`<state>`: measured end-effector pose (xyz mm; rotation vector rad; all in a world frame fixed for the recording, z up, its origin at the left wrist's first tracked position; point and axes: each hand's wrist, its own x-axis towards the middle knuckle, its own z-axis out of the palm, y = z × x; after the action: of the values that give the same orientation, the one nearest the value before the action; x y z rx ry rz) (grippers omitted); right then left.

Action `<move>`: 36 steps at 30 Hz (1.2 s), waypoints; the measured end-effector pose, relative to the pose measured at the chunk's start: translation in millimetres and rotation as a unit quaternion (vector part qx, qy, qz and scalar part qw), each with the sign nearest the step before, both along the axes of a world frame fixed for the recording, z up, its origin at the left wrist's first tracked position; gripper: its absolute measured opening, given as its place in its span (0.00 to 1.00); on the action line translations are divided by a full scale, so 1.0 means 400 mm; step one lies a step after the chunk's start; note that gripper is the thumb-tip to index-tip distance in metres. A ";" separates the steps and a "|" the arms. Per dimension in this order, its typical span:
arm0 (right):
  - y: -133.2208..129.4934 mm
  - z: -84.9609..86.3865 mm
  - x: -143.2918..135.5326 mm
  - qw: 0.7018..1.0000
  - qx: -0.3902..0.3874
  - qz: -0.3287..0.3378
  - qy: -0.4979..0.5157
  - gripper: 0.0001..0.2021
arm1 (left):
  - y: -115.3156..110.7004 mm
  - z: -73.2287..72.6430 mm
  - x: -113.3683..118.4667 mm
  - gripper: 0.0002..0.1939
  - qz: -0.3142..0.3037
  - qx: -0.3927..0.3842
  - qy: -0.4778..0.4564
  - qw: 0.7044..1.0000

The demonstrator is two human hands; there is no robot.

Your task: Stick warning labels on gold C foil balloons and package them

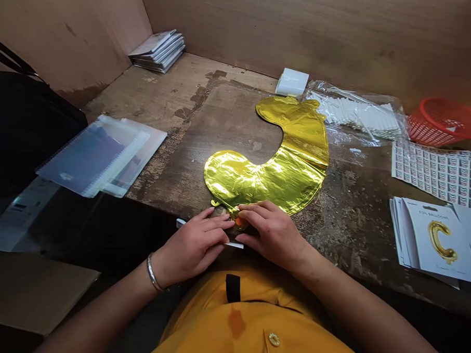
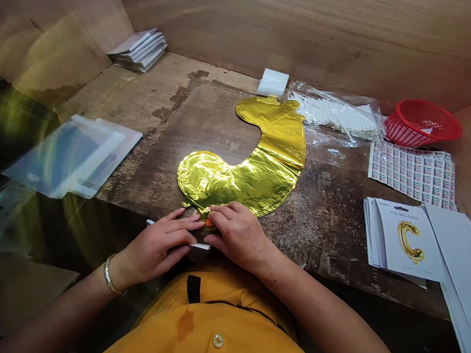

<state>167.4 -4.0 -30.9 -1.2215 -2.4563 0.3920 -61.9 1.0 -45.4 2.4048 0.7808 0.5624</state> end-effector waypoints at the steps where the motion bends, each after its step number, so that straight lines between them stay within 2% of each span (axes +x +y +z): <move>1: -0.001 0.002 -0.002 1.000 -0.005 -0.006 -0.004 0.12 | 0.000 0.000 -0.001 0.08 -0.002 -0.005 -0.001 1.000; 9: 0.022 -0.020 0.004 0.999 -0.011 -0.007 0.035 0.05 | 0.004 -0.009 -0.006 0.07 -0.022 -0.018 -0.007 1.000; 13: 0.029 -0.025 0.002 0.999 0.011 -0.005 0.041 0.07 | 0.003 -0.013 -0.009 0.07 -0.017 -0.021 -0.003 1.000; 19: 0.042 -0.008 0.009 0.978 -0.111 -0.123 0.129 0.05 | -0.003 0.002 0.001 0.06 0.028 0.033 -0.017 0.999; 21: 0.053 -0.003 0.013 0.968 -0.145 -0.141 0.147 0.06 | 0.000 0.014 0.013 0.06 0.032 0.061 -0.014 0.998; 27: 0.071 0.009 0.029 0.954 -0.192 -0.129 0.189 0.08 | 0.045 0.033 0.058 0.09 -0.069 0.110 0.037 0.991; 28: 0.068 0.010 0.033 0.955 -0.188 -0.119 0.197 0.08 | 0.054 0.032 0.064 0.09 -0.079 0.107 0.044 0.990; 31: 0.056 0.004 0.044 0.974 -0.122 -0.088 0.169 0.25 | 0.073 0.028 0.072 0.09 -0.084 0.095 0.058 0.990; 32: 0.052 0.000 0.045 0.982 -0.094 -0.077 0.143 0.25 | 0.075 0.027 0.074 0.09 -0.083 0.094 0.059 0.990; 34: 0.051 -0.007 0.043 0.990 -0.061 -0.069 0.110 0.12 | 0.076 0.025 0.074 0.10 -0.085 0.088 0.060 0.991; 35: 0.055 -0.009 0.040 0.989 -0.061 -0.077 0.114 0.08 | 0.076 0.024 0.074 0.10 -0.089 0.082 0.058 0.991; 36: 0.060 -0.008 0.039 0.984 -0.069 -0.098 0.130 0.08 | 0.076 0.022 0.073 0.09 -0.093 0.076 0.054 0.991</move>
<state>182.8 20.2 -34.2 -1.3582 -2.0980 0.6303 -32.5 31.2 -36.5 2.6330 0.5666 0.4335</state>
